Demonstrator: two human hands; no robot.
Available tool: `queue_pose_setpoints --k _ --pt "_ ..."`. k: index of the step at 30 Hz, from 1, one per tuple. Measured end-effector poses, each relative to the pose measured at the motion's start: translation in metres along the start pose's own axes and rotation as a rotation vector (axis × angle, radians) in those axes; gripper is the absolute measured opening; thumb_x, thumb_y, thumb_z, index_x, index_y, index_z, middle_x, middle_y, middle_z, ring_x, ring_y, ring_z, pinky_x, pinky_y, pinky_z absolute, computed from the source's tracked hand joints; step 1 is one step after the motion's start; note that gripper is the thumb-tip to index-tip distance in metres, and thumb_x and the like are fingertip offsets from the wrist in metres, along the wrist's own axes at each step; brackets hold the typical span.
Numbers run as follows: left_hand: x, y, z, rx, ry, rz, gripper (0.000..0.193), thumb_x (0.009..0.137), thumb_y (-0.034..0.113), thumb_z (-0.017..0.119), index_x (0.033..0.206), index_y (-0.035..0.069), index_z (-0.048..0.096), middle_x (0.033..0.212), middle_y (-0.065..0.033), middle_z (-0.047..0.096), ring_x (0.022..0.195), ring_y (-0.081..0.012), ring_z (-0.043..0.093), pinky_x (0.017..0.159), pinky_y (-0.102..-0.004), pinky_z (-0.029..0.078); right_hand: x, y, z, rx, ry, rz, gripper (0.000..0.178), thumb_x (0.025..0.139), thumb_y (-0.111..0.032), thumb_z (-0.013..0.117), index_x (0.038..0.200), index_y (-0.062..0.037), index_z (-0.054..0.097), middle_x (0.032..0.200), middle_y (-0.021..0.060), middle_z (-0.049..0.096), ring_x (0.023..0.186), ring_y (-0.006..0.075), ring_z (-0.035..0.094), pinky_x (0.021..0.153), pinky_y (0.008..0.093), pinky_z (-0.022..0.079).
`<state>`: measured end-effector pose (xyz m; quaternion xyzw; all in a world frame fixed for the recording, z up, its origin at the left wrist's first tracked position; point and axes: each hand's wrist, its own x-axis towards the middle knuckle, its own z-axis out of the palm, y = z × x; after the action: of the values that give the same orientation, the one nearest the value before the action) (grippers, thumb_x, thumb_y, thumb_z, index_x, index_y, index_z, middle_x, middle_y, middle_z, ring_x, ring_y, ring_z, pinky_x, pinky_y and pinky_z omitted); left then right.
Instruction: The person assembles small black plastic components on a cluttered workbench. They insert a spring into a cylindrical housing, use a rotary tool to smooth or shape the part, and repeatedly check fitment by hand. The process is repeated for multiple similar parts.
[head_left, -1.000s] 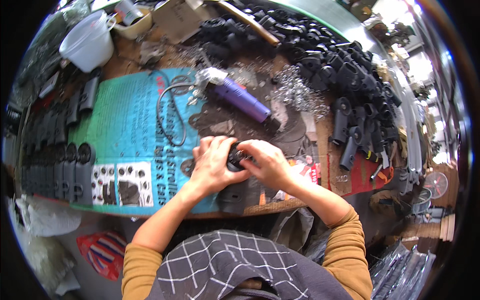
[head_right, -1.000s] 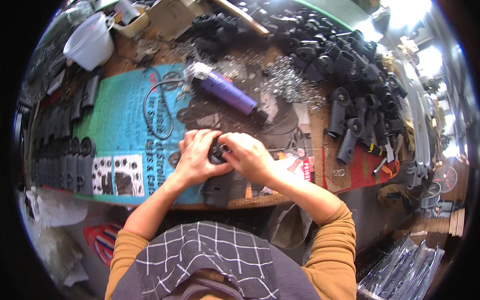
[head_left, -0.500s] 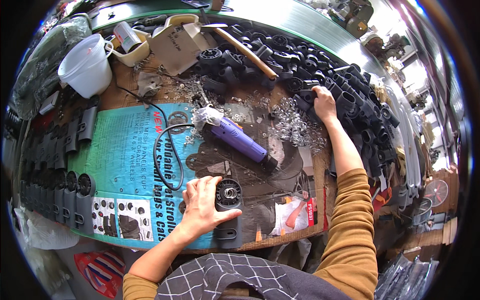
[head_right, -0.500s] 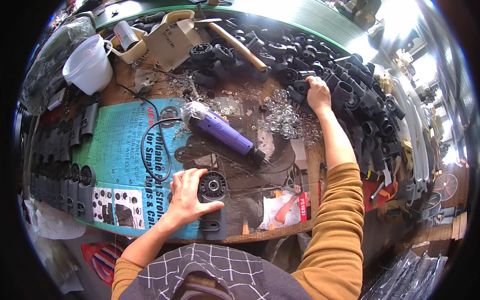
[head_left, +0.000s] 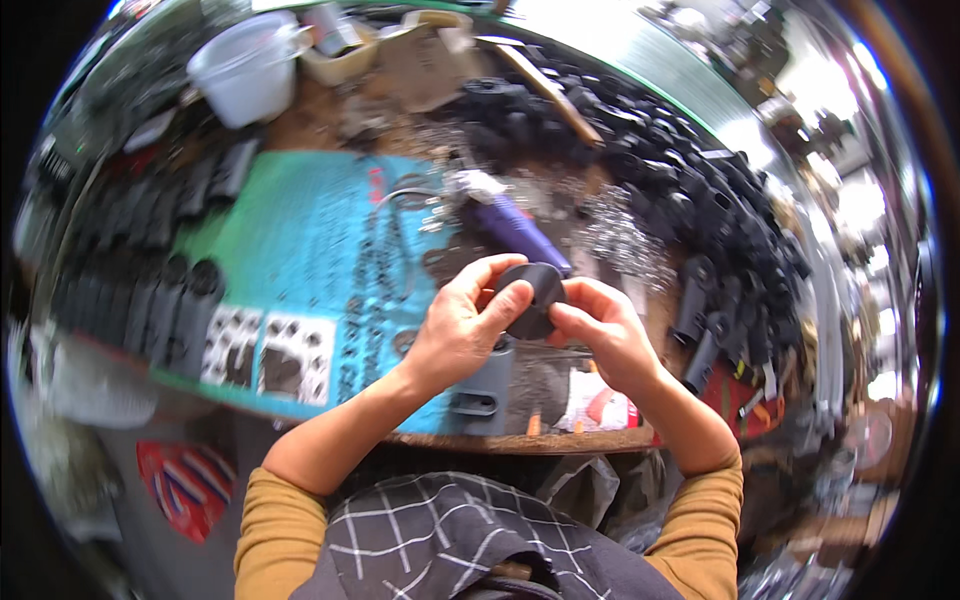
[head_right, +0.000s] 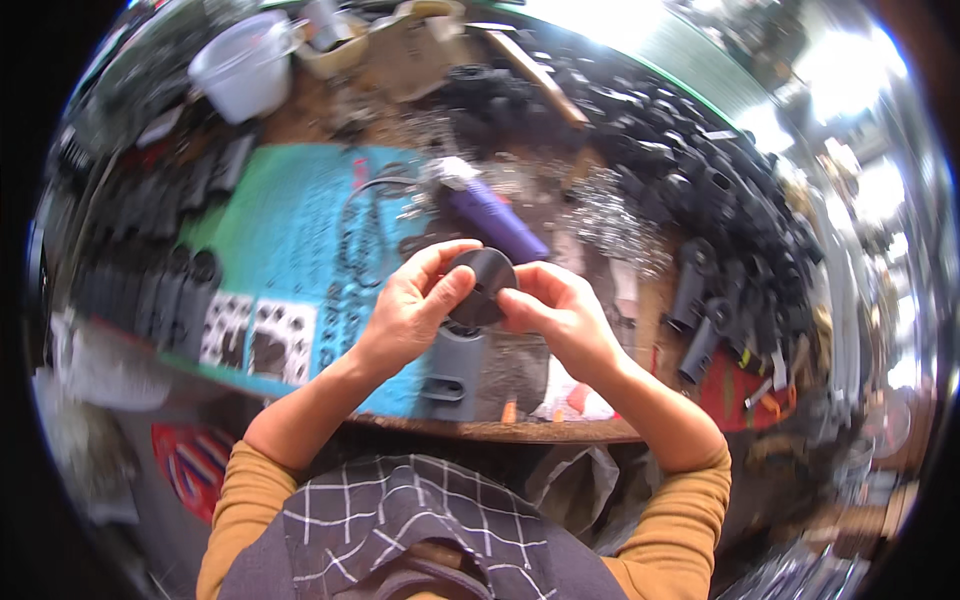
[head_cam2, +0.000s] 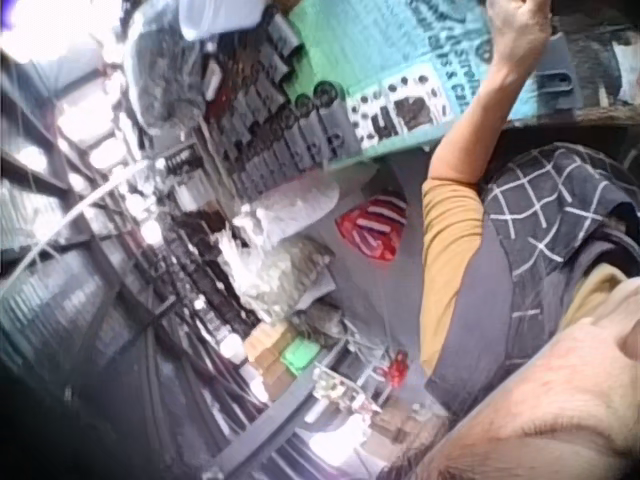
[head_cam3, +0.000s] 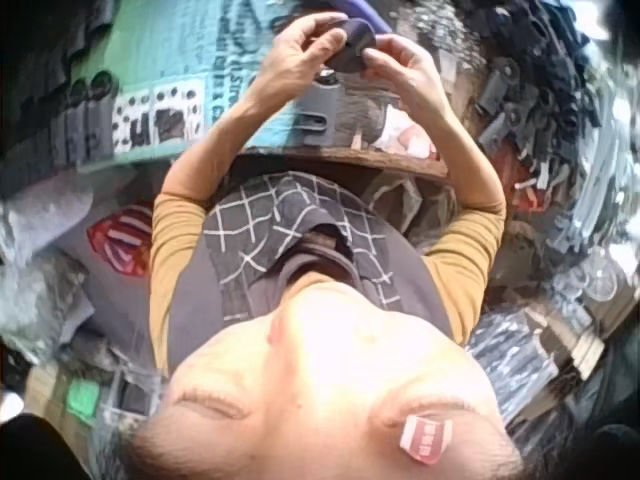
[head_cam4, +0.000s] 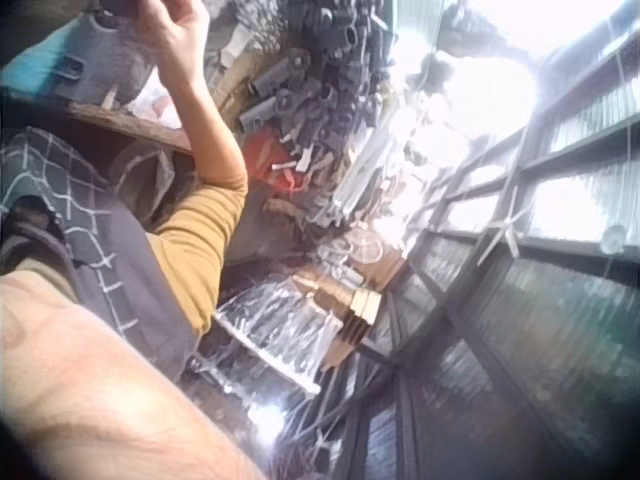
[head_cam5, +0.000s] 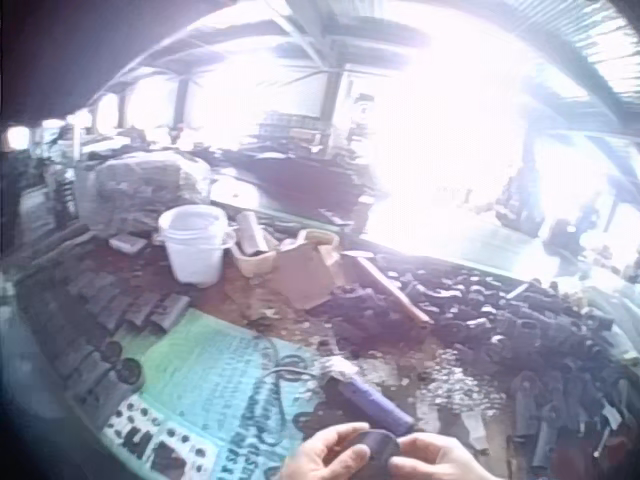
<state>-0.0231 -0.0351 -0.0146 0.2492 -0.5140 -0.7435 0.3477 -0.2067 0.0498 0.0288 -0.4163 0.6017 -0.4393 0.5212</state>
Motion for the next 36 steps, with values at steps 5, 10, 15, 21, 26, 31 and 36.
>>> queue_pose_setpoints --k 5,10,15,21,26,31,36 --pt "-0.11 0.022 -0.066 -0.193 0.208 -0.025 0.03 0.096 0.019 0.062 0.121 0.002 0.061 0.101 -0.0005 0.065 0.092 -0.007 0.059 0.081 -0.0246 0.05 -0.01 -0.02 0.061 -0.24 -0.05 -0.303 0.039 0.094 -0.015 0.058 0.13 -0.003 0.051 0.103 0.0056 0.062 0.088 0.0127 0.06 0.085 0.0273 0.048" --pt "-0.258 -0.015 -0.139 -0.413 0.956 0.137 0.026 0.098 0.024 0.057 0.115 0.007 0.065 0.095 -0.0005 0.068 0.08 -0.0075 0.064 0.066 -0.0258 0.053 -0.006 -0.006 0.12 -0.161 -0.277 -0.322 0.029 0.095 -0.011 0.057 0.122 -0.0015 0.056 0.097 0.0039 0.062 0.085 0.0103 0.057 0.081 0.0253 0.046" --pt "-0.413 -0.093 -0.23 -0.919 1.79 0.268 0.016 0.094 0.016 0.06 0.1 0.002 0.061 0.091 -0.0087 0.063 0.077 -0.0158 0.065 0.061 -0.0293 0.06 -0.009 -0.007 0.171 -0.236 -0.418 -0.316 0.024 0.095 -0.009 0.055 0.118 -0.0006 0.058 0.096 0.0046 0.062 0.083 0.0105 0.056 0.078 0.025 0.045" --pt "-0.565 -0.093 -0.395 -0.863 2.005 0.586 0.034 0.096 0.03 0.059 0.116 0.002 0.055 0.102 -0.0115 0.061 0.076 -0.0188 0.065 0.065 -0.0288 0.063 -0.024 -0.029 0.214 -0.33 -0.481 -0.341 0.023 0.095 -0.007 0.054 0.117 -0.0007 0.058 0.096 0.0048 0.061 0.085 0.0103 0.057 0.08 0.0255 0.047" --pt "-0.569 -0.109 -0.437 -0.738 2.143 0.546 0.02 0.094 0.017 0.056 0.106 0.001 0.06 0.089 -0.008 0.063 0.073 -0.0178 0.067 0.066 -0.0266 0.062 -0.036 -0.036 0.218 -0.329 -0.375 -0.352 0.024 0.094 -0.005 0.056 0.117 -0.0002 0.057 0.097 0.0053 0.061 0.087 0.0104 0.058 0.08 0.0256 0.05" --pt "-0.439 -0.092 -0.366 -0.05 1.776 0.214 0.022 0.096 0.014 0.058 0.116 0.005 0.061 0.1 -0.0048 0.064 0.084 -0.0122 0.062 0.076 -0.0238 0.052 -0.038 -0.02 0.177 -0.408 -0.19 -0.28 0.007 0.089 -0.004 0.062 0.094 0.0014 0.063 0.088 0.0005 0.061 0.082 0.0075 0.057 0.074 0.0219 0.046" --pt "-0.26 -0.031 -0.203 0.464 0.859 0.597 0.021 0.096 0.009 0.055 0.115 0.001 0.054 0.095 -0.0041 0.056 0.076 -0.0096 0.052 0.068 -0.0222 0.045 -0.044 0.016 0.077 -0.463 0.133 -0.292 0.016 0.087 -0.015 0.071 0.088 0.0011 0.072 0.082 0.0057 0.068 0.076 0.0122 0.06 0.071 0.0277 0.048"
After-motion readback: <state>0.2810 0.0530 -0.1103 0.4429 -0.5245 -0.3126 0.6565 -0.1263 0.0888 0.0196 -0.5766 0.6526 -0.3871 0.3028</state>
